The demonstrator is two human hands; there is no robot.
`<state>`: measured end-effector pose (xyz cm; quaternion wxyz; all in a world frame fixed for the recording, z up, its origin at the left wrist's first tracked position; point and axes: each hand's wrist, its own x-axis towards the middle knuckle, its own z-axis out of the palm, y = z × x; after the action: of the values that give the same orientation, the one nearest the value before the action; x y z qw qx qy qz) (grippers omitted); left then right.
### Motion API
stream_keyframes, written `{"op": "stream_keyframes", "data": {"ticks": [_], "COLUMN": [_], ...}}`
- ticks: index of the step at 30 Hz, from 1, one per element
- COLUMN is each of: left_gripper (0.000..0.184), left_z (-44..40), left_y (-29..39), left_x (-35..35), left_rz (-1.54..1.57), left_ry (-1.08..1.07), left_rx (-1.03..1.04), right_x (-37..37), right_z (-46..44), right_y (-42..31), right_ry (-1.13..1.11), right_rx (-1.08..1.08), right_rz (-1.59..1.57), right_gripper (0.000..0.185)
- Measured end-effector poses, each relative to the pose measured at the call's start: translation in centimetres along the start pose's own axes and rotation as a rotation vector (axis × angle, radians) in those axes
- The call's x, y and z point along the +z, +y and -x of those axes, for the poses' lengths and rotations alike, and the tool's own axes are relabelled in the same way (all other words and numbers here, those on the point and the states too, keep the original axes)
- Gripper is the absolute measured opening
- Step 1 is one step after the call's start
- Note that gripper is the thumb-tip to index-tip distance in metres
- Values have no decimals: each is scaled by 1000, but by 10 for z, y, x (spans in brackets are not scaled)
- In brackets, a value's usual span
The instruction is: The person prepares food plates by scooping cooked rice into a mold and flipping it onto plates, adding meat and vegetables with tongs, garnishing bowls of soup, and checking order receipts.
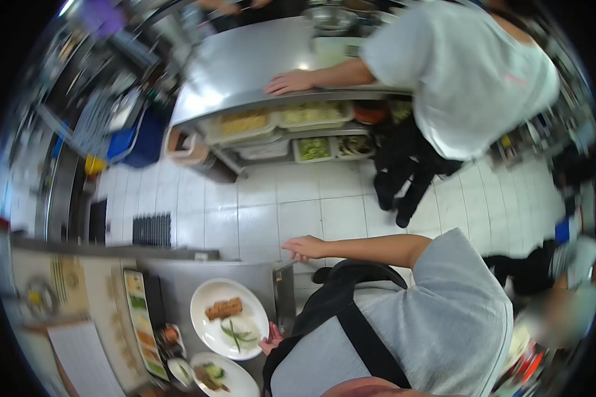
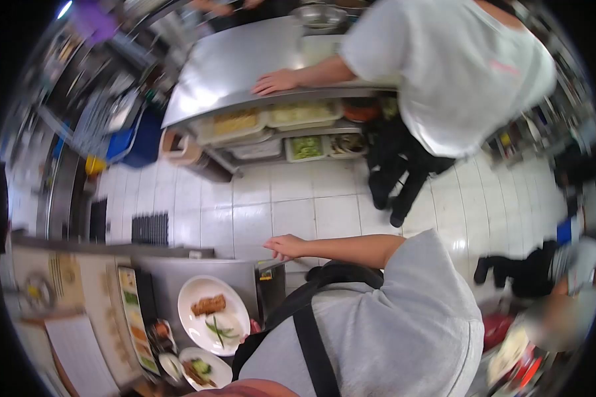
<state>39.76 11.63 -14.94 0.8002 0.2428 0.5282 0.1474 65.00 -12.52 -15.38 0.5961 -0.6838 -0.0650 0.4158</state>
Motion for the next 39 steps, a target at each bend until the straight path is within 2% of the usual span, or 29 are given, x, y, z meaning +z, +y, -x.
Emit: {"op": "stream_keyframes", "data": {"ticks": [4,8,11,14,17,18,20,21,22,23,24,25,27,29,32,35,37,39], "left_gripper": [45,45,45,46,47,47,49,49,50,51,51,52,52,52,47,45,45,46], "left_z": [-27,-50,-58,-52,-24,-13,15,32,50,76,98,119,143,163,209,252,283,314], "left_y": [7,15,13,-7,-36,-49,-75,-87,-101,-118,-132,-148,-180,-221,-292,-360,-398,-430], "left_x": [27,55,84,115,146,154,168,176,180,181,186,192,207,218,219,215,200,179], "left_rz": [-219,-498,-749,-1001,-1199,-1250,-1343,-1387,-1427,-1469,-1517,-1557,-1612,-1638,-1802,-1935,-1997,-2126], "left_ry": [-131,-236,-323,-431,-541,-594,-680,-740,-804,-902,-959,-1021,-1161,-1312,-1480,-1687,-1785,-1835], "left_rx": [-231,-470,-621,-717,-752,-736,-701,-657,-603,-521,-494,-467,-454,-519,-615,-836,-973,-960], "right_x": [-31,-14,8,40,60,65,69,84,94,116,133,152,196,246,306,333,331,320], "right_z": [43,72,78,120,148,183,211,250,278,314,346,357,387,404,377,341,329,311], "right_y": [63,102,147,171,242,242,320,319,338,343,351,387,421,436,489,499,463,421], "right_ry": [298,509,509,559,632,660,868,1007,1123,1354,1414,1605,1778,1845,1825,1472,1624,1788], "right_rx": [40,19,-59,-25,115,220,223,363,538,592,722,778,897,1005,1205,1225,937,608], "right_rz": [-22,28,226,472,152,-67,73,43,-135,-256,-367,-458,-755,-902,-1082,-1284,-1694,-1960], "right_gripper": [45,42,40,38,37,32,35,33,32,32,31,30,29,28,28,27,27,27]}}
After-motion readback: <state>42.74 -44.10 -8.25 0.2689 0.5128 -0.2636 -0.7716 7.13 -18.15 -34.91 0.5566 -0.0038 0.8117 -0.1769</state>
